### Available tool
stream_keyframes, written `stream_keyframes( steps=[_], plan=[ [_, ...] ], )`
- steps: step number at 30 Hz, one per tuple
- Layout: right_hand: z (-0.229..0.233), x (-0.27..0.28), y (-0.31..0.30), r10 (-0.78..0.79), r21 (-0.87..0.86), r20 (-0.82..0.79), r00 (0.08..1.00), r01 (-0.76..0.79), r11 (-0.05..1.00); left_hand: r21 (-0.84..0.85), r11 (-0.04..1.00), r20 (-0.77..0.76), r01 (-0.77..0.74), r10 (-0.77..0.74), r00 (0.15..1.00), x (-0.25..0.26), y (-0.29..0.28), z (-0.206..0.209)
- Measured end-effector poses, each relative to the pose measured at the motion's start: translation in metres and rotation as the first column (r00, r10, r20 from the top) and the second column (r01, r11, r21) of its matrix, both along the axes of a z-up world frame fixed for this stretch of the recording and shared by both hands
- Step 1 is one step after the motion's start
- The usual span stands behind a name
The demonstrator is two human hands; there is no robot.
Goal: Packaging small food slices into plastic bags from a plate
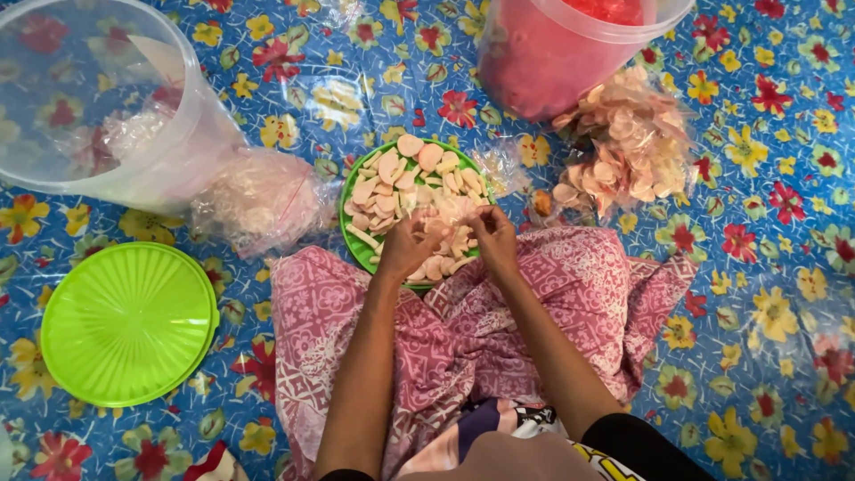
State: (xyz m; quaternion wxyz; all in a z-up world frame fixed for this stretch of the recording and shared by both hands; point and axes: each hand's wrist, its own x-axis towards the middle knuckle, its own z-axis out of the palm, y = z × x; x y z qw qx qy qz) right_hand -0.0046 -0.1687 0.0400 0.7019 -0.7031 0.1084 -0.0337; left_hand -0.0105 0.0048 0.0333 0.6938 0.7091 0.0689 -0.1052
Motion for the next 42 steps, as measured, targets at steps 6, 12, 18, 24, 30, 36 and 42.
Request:
stream_keyframes(
  steps=[6,12,18,24,30,36,42],
  plan=[
    [-0.041,0.016,-0.01,0.044,-0.064,0.053,0.998,-0.04,0.997,0.207,0.974,-0.113,0.095,-0.073,0.991,0.001,-0.007,0.019],
    [-0.044,0.02,-0.015,0.133,-0.151,0.085,0.987,-0.119,0.981,0.056,0.998,-0.001,0.013,-0.013,1.0,0.002,-0.004,0.025],
    [-0.033,0.021,-0.022,0.238,-0.355,0.152,0.959,-0.172,0.919,-0.273,0.928,0.073,-0.254,0.283,0.956,-0.001,0.007,0.046],
    [-0.002,0.013,-0.019,0.401,-0.647,0.082,0.912,-0.258,0.717,0.136,0.988,0.104,-0.078,0.064,0.992,0.007,-0.003,-0.002],
    [0.011,0.008,-0.013,0.526,-0.725,0.097,0.845,-0.302,0.619,0.215,0.977,0.158,0.01,-0.045,0.986,0.01,-0.007,-0.022],
    [0.02,0.002,-0.018,0.513,-0.595,0.147,0.846,-0.338,0.729,0.154,0.987,0.237,-0.044,0.006,0.972,0.01,-0.001,-0.015],
    [0.022,-0.002,-0.024,0.571,-0.565,0.134,0.81,-0.411,0.715,0.136,0.99,0.157,0.031,-0.052,0.986,0.0,-0.002,0.003]
  ],
)
